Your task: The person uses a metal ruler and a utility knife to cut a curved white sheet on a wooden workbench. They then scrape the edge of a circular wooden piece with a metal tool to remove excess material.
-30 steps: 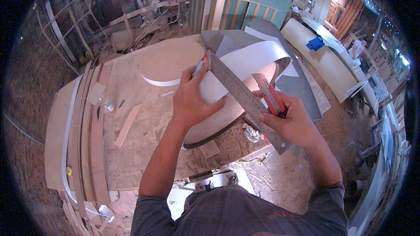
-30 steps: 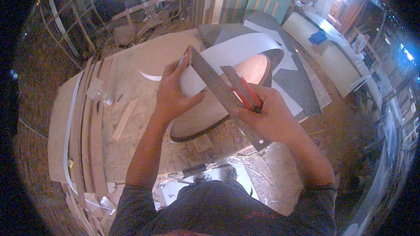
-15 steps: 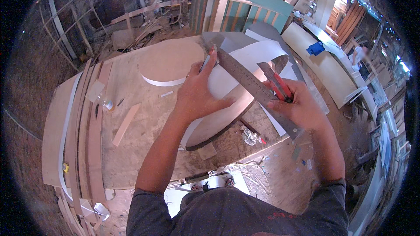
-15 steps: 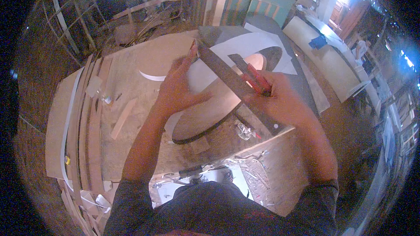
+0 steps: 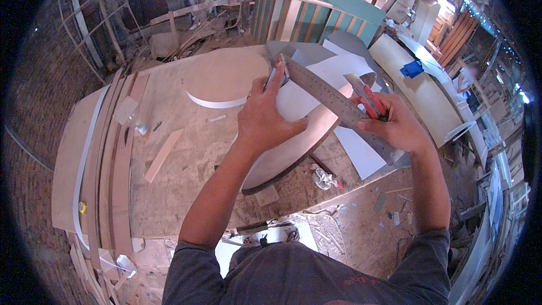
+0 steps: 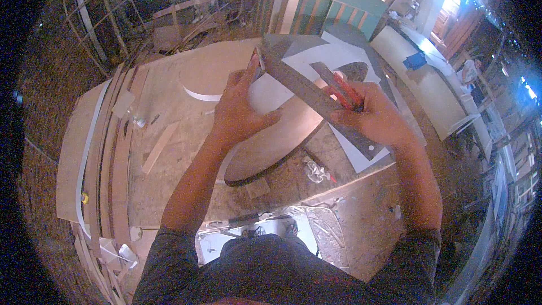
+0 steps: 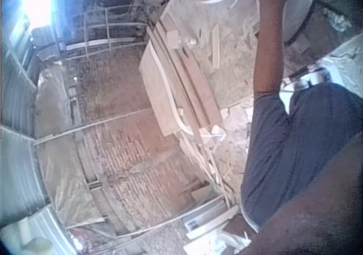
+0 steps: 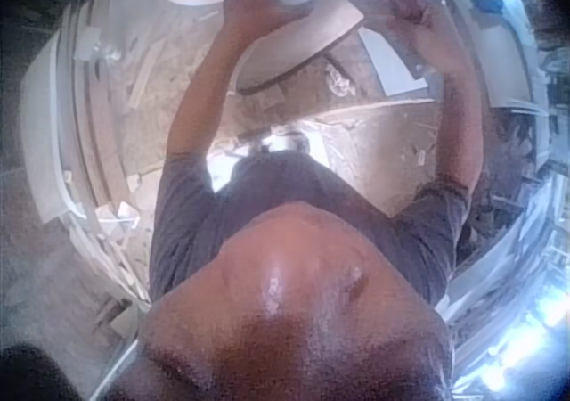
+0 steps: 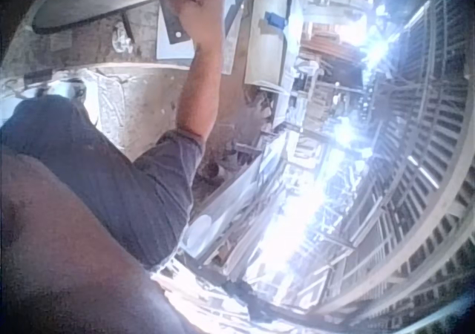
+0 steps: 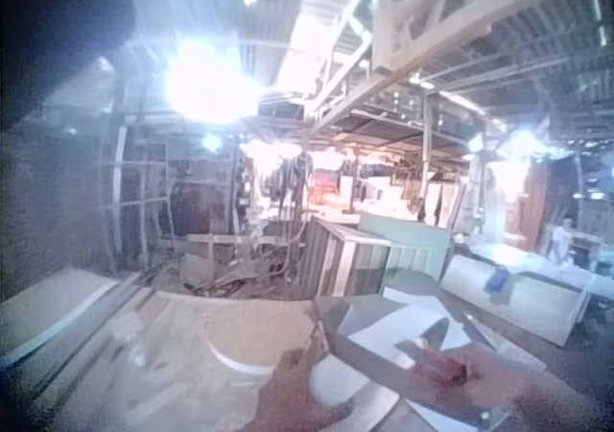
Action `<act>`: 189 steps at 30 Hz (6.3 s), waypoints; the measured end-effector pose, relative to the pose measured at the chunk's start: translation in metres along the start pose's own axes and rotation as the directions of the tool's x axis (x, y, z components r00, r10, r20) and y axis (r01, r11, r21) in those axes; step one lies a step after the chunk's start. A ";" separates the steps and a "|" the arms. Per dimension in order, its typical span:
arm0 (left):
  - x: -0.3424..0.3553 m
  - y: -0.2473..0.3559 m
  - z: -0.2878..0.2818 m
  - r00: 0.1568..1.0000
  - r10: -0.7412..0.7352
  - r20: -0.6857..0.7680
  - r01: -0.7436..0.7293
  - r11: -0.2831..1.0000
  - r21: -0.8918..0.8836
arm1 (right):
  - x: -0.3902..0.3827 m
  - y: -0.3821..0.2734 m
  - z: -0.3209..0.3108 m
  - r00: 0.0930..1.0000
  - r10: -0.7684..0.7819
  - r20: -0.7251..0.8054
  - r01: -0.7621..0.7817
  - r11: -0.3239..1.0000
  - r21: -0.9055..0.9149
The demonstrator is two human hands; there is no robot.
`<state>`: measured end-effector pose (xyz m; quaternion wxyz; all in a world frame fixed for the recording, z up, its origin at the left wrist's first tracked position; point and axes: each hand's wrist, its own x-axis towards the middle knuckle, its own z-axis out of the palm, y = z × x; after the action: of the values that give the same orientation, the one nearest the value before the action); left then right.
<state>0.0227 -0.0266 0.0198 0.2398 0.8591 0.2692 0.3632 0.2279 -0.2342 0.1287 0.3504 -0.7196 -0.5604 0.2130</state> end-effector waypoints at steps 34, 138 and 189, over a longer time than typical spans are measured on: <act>-0.010 -0.001 0.000 0.994 0.050 -0.094 -0.052 0.998 -0.023 | -0.015 0.001 0.013 0.999 0.049 0.004 -0.049 0.999 0.013; -0.143 0.036 0.134 0.851 0.296 0.434 -0.234 0.953 -0.190 | -0.151 0.169 0.018 0.847 0.339 -0.408 -0.096 0.855 0.510; -0.052 0.104 -0.018 0.969 -0.168 0.183 0.248 0.700 -0.670 | -0.084 0.070 0.083 0.959 -0.007 -0.283 0.168 0.818 0.550</act>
<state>0.0086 -0.1333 0.0686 0.5945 0.6910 0.1973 0.3607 0.1922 -0.3014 0.0141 0.6307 -0.5777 -0.4513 0.2546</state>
